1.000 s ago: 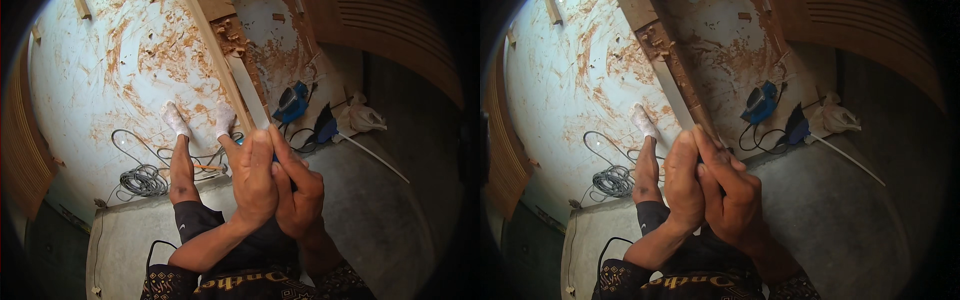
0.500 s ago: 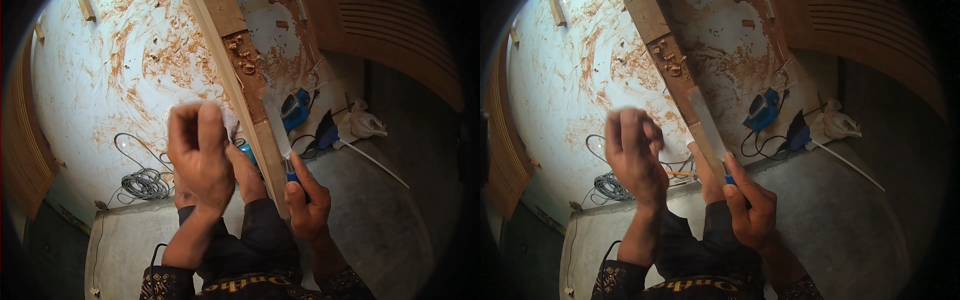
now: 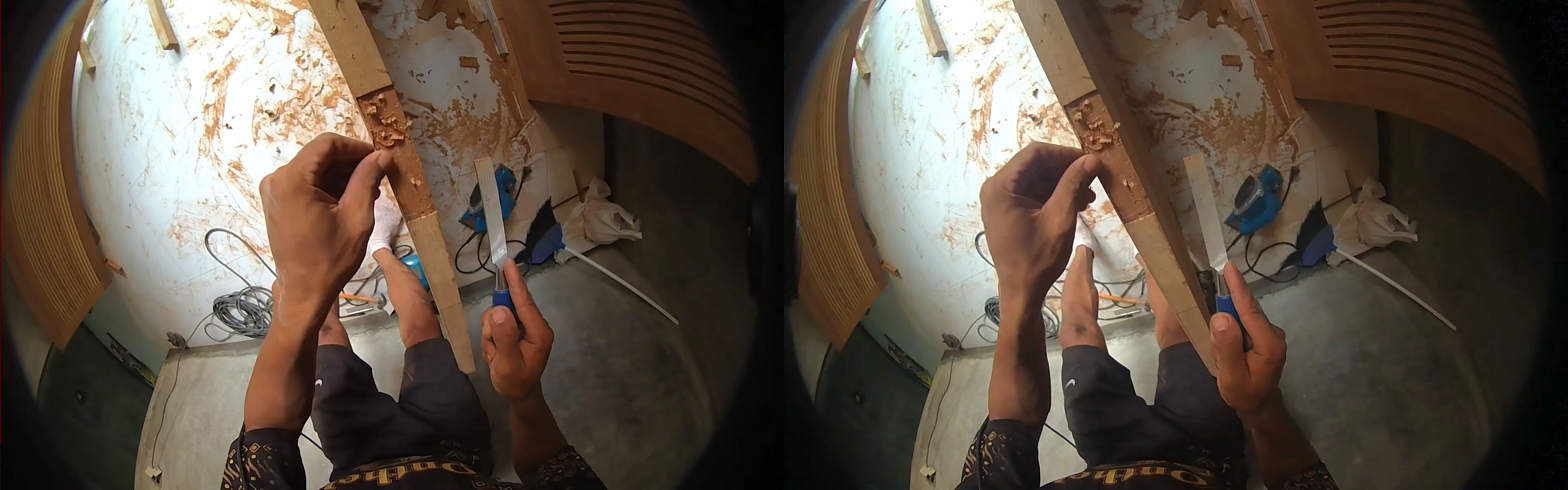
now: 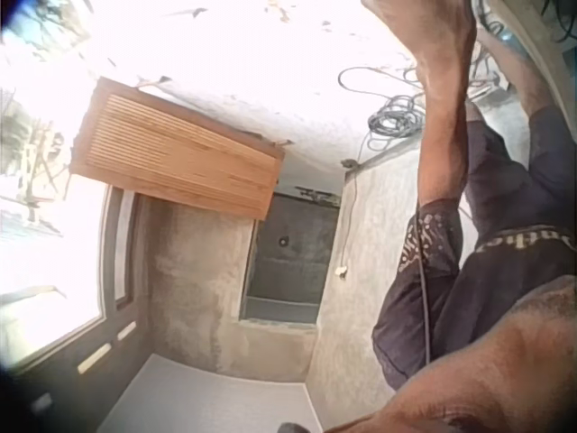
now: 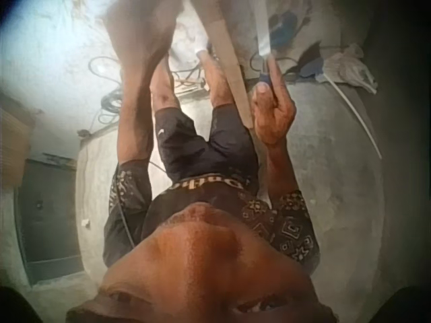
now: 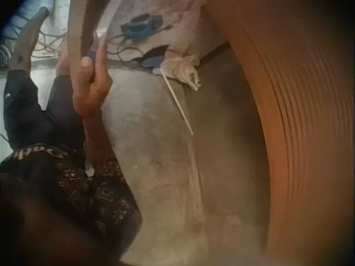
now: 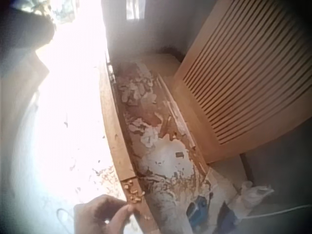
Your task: The person carves out rectangular recesses in a wooden door frame and a wooden door using a chisel and a hammer, trims the edges with a knife, and checks the fit of a metal hinge in the carve-out.
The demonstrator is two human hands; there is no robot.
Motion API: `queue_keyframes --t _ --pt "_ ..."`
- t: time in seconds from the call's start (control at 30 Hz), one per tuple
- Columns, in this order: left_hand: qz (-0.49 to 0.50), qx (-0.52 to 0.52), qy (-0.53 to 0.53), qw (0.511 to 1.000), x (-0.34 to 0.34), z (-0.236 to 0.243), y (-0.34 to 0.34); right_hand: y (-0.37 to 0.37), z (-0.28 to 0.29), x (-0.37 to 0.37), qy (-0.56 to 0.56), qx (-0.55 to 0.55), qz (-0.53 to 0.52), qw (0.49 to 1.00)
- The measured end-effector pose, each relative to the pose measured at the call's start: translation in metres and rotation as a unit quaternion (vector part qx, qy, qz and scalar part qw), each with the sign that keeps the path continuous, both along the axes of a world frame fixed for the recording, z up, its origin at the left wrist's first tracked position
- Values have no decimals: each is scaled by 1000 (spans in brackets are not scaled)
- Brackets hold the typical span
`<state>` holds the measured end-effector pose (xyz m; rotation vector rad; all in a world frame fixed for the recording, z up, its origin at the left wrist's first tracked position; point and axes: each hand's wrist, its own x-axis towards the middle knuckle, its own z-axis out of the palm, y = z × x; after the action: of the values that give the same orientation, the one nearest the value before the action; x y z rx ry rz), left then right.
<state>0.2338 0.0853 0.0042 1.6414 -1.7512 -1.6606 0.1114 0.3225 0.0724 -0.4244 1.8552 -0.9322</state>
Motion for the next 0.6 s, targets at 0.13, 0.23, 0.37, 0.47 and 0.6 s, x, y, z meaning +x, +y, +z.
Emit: queue_keyframes --t 0.13,0.23,0.37,0.47,0.6 --pt "86 -156 -32 983 29 -25 -36 -3 7 -4 -35 15 -55 998" --pt "20 -403 -244 882 64 -42 -52 6 6 -7 -28 21 -55 998" --pt "40 -209 4 977 40 -29 -14 -8 4 3 -74 53 -116 989" --pt "-102 -372 -16 923 12 -38 24 -3 5 10 -90 52 -137 985" --pt "-192 -315 -59 928 1 -31 59 -11 7 11 -109 65 -168 978"
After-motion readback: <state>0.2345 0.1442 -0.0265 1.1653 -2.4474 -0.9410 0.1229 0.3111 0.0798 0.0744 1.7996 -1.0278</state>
